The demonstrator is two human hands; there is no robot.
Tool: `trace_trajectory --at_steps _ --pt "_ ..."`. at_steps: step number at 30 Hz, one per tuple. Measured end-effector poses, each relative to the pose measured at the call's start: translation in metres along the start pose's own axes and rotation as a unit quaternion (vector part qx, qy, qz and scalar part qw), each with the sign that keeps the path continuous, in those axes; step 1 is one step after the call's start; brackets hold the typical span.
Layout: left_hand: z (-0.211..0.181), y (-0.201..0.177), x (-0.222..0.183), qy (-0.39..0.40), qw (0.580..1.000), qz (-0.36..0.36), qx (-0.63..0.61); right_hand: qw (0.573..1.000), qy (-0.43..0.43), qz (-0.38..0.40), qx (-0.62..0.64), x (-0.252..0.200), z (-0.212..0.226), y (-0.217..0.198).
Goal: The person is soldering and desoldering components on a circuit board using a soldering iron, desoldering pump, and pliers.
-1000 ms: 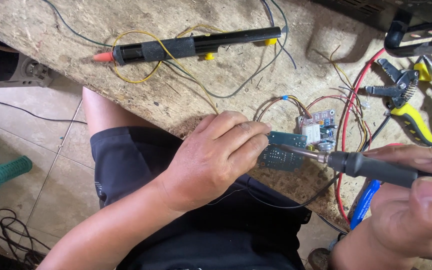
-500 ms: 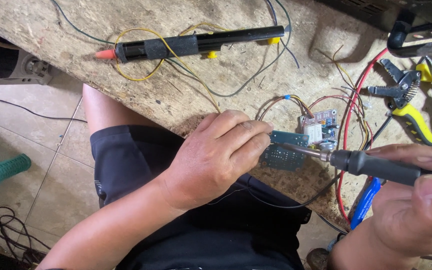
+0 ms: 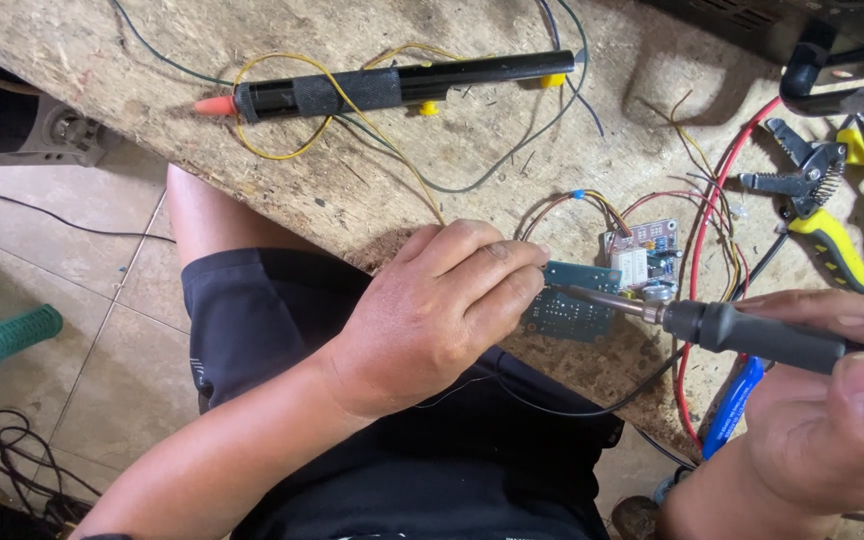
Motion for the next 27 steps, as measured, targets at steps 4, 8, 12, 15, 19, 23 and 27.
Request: trace_trajectory --at_steps 4,8,12,15,19,23,27 --pt "0.0 -0.001 0.001 0.0 1.0 -0.005 0.003 0.999 -0.022 0.019 -0.017 0.005 0.007 0.002" --pt "0.0 -0.001 0.0 0.0 1.0 -0.006 0.003 1.0 0.019 -0.012 0.002 -0.001 0.0 0.0" --pt "0.0 0.001 0.0 -0.002 1.0 -0.005 0.003 1.0 0.004 -0.002 0.005 0.001 0.002 0.001" --pt "0.0 -0.001 0.0 -0.001 1.0 -0.008 0.004 1.0 -0.005 -0.012 0.011 -0.002 -0.002 -0.001" --pt "0.0 -0.001 0.001 -0.002 1.0 -0.007 -0.001 0.998 -0.024 0.03 -0.044 0.005 0.014 0.003" --pt "0.0 -0.001 0.0 0.001 1.0 -0.009 0.001 0.998 -0.045 0.011 0.031 -0.004 -0.018 -0.008" --pt "-0.001 -0.002 0.001 0.001 1.0 -0.011 0.001 0.997 -0.025 0.036 0.067 -0.013 -0.058 -0.03"
Point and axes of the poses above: each hand's wrist, its own x-axis towards the middle knuckle, its own y-axis out of the palm, z = x × y, the point moved 6 cm from there along x, towards the middle knuckle, and after that the axes turned 9 degrees about z, right-handed, at the moved point
